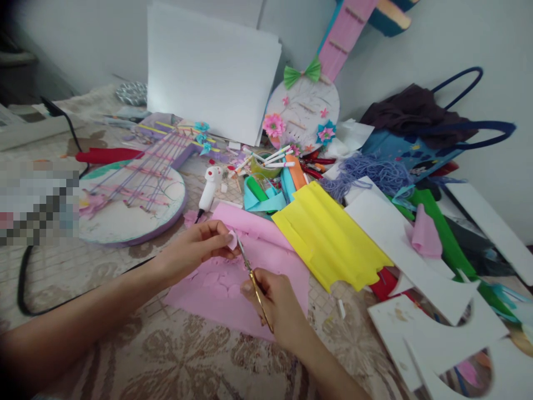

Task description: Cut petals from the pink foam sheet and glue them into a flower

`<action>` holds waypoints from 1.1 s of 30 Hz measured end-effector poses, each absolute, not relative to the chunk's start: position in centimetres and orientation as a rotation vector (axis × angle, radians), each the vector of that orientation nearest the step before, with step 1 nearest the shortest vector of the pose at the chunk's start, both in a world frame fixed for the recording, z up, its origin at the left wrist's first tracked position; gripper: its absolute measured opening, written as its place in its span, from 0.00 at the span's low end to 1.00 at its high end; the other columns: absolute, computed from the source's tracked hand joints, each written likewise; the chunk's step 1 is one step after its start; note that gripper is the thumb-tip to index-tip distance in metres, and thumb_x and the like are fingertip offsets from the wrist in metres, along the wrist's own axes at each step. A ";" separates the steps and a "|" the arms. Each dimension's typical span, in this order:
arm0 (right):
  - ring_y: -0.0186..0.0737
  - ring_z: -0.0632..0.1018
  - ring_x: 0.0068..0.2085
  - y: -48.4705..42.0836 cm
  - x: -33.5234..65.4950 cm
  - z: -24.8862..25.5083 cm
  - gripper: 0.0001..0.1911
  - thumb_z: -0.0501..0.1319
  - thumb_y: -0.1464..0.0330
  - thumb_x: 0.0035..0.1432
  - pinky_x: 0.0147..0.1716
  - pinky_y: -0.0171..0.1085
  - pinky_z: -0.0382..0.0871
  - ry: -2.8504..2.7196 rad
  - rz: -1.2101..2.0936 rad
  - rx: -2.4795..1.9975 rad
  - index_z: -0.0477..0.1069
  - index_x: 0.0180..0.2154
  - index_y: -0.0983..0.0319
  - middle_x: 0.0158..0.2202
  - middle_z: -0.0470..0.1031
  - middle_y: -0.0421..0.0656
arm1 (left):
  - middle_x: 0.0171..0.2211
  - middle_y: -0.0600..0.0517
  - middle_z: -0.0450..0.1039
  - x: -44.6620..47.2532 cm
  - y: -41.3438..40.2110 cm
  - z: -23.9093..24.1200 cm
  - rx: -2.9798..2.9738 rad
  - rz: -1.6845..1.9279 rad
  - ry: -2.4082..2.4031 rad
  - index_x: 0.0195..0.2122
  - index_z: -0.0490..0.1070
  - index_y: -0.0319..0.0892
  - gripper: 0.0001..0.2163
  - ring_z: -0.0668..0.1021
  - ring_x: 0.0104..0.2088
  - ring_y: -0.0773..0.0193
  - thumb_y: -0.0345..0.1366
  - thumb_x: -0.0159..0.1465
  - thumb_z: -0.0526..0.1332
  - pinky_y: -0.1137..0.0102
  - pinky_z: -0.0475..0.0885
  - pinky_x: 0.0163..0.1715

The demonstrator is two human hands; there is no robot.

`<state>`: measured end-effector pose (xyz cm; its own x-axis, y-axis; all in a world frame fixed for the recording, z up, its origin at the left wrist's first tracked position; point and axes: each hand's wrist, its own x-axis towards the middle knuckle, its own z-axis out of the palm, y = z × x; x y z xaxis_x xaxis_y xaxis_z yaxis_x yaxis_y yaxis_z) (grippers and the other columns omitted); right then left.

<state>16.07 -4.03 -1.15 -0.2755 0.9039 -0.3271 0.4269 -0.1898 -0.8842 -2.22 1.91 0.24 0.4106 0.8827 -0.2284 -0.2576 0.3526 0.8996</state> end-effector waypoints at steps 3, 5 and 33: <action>0.28 0.58 0.15 -4.1 16.0 -1.0 0.22 0.53 0.50 0.54 0.13 0.28 0.51 -1.618 1.486 -1.537 0.57 0.21 0.61 0.14 0.54 0.33 | 0.25 0.51 0.72 -2.2 2.0 0.2 0.900 0.859 0.831 0.26 0.63 0.38 0.08 0.76 0.30 0.65 0.34 0.57 0.61 0.67 0.70 0.35; 0.27 0.57 0.15 -4.1 15.9 -1.0 0.23 0.52 0.49 0.54 0.13 0.29 0.51 -1.585 1.515 -1.512 0.57 0.21 0.61 0.14 0.54 0.32 | 0.25 0.52 0.72 -2.2 2.0 0.2 0.892 0.861 0.826 0.25 0.62 0.38 0.08 0.76 0.30 0.65 0.34 0.57 0.61 0.67 0.70 0.36; 0.31 0.61 0.21 -3.4 15.4 -0.6 0.19 0.47 0.56 0.62 0.21 0.32 0.56 -1.469 1.327 -1.296 0.60 0.26 0.62 0.18 0.57 0.35 | 0.26 0.51 0.73 -1.1 0.4 0.3 0.976 0.818 0.907 0.26 0.62 0.38 0.08 0.75 0.29 0.68 0.35 0.57 0.61 0.70 0.70 0.34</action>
